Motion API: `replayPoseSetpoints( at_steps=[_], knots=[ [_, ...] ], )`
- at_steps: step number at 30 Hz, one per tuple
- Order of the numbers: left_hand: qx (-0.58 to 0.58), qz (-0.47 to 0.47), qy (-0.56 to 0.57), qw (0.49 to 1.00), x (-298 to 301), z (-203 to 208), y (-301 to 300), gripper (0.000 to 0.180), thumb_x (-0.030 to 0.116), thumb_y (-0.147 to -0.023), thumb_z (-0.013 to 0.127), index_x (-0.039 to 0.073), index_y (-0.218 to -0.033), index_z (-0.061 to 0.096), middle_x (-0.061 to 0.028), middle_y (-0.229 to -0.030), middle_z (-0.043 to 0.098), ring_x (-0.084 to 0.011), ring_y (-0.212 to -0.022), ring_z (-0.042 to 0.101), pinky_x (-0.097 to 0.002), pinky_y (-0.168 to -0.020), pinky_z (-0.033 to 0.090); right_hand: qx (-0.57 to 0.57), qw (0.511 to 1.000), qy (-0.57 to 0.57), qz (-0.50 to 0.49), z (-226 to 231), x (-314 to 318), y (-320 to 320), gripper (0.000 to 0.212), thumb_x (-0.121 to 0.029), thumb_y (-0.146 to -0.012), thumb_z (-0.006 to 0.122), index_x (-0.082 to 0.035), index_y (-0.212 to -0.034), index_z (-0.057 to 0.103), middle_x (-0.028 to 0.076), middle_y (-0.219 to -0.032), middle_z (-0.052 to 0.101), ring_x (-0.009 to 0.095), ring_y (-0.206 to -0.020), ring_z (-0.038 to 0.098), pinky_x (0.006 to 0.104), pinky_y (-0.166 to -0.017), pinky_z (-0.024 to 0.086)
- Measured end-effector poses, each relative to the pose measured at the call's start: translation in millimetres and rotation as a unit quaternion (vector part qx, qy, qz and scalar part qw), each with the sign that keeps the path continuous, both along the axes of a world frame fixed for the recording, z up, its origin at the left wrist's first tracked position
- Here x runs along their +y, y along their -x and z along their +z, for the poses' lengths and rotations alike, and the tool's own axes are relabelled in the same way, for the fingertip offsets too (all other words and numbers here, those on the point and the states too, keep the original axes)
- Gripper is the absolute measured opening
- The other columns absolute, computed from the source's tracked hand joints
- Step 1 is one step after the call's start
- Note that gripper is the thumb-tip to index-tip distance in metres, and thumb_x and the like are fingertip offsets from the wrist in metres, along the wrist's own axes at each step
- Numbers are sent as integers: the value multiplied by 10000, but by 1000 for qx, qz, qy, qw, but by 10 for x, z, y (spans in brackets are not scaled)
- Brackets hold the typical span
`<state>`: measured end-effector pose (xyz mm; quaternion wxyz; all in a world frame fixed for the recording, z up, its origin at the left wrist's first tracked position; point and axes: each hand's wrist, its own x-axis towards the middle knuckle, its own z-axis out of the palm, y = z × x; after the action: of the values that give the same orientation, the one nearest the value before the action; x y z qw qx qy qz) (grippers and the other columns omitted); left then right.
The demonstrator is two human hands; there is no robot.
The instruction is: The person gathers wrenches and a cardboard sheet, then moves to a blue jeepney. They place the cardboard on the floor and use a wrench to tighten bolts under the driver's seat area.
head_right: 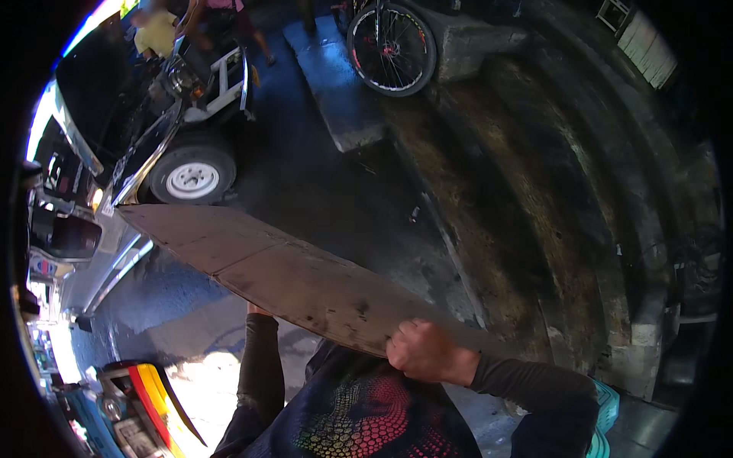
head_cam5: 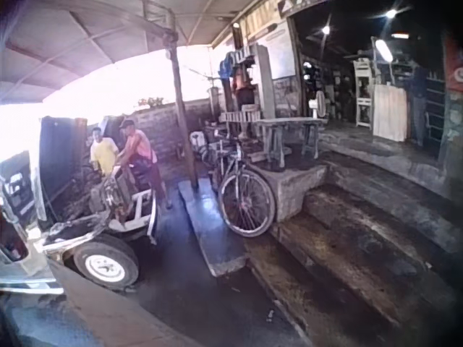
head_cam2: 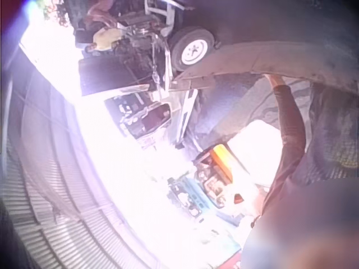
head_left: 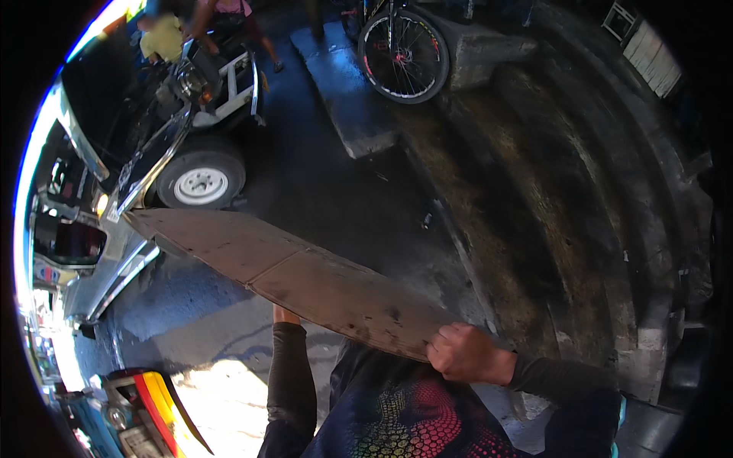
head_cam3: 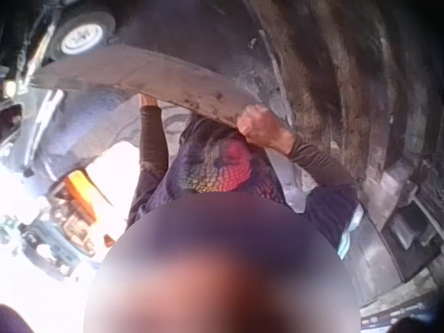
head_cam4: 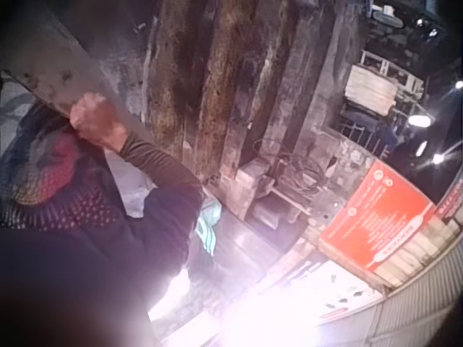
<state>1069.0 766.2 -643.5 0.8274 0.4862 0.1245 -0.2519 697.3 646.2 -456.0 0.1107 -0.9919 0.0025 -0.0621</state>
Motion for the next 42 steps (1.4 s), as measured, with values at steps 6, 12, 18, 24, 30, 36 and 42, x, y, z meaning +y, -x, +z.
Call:
replayPoseSetpoints(
  at_steps=[6, 12, 18, 24, 30, 36, 42],
  knots=[
    [15, -70, 13, 997, -1887, 104, -2063, 72, 19, -810, 674, 3, -834, 608, -62, -689, 601, -141, -511, 551, -318, -440, 436, 12, 995, -11, -95, 178, -1208, -1924, 72, -171, -661, 616, -121, -647, 566, 21, -641, 541, 197, -662, 585, 336, -576, 486],
    [-28, -191, 17, 981, -4260, 364, -3792, 71, 20, -804, 676, -4, -834, 616, -66, -686, 602, -143, -508, 553, -313, -437, 438, 13, 974, -18, -227, 387, -2790, -3538, 95, -165, -648, 656, -141, -661, 566, 20, -645, 547, 218, -634, 590, 365, -563, 485],
    [-128, -312, -83, 938, -6065, 605, -5381, 185, -6, -765, 690, 42, -651, 552, -38, -547, 530, -142, -404, 475, -304, -396, 377, 7, 929, -28, -369, 518, -4775, -5384, 217, -212, -771, 696, -79, -620, 614, 103, -603, 603, 312, -577, 622, 436, -520, 466],
    [-113, -299, -62, 945, -7252, 864, -7065, 211, -16, -761, 688, 51, -625, 541, -34, -540, 536, -135, -400, 477, -300, -399, 368, 62, 916, -55, -394, 1046, -6429, -7107, 292, -247, -762, 711, -42, -589, 596, 155, -604, 593, 374, -598, 612, 470, -551, 461],
    [-147, -248, -35, 957, -8833, 846, -8907, 220, -7, -764, 670, 56, -604, 532, -21, -524, 523, -124, -393, 465, -295, -393, 356, 91, 870, -59, -480, 873, -8005, -8501, 306, -250, -709, 767, -1, -606, 622, 203, -542, 552, 416, -536, 580, 494, -527, 438],
    [-153, -262, -37, 952, -10631, 1069, -10539, 194, -9, -768, 668, 49, -634, 540, -21, -544, 530, -120, -414, 470, -293, -399, 352, 82, 860, -126, -488, 598, -9304, -9798, 332, -260, -695, 785, -29, -564, 587, 180, -526, 545, 395, -525, 580, 472, -505, 426],
    [-166, -284, -19, 944, -12437, 1116, -11821, 168, 2, -762, 656, 48, -643, 547, -23, -552, 535, -116, -421, 469, -297, -397, 343, 49, 892, -82, -443, 422, -10683, -11111, 292, -274, -703, 772, -29, -611, 642, 194, -553, 558, 378, -538, 600, 442, -498, 442]
  ],
)
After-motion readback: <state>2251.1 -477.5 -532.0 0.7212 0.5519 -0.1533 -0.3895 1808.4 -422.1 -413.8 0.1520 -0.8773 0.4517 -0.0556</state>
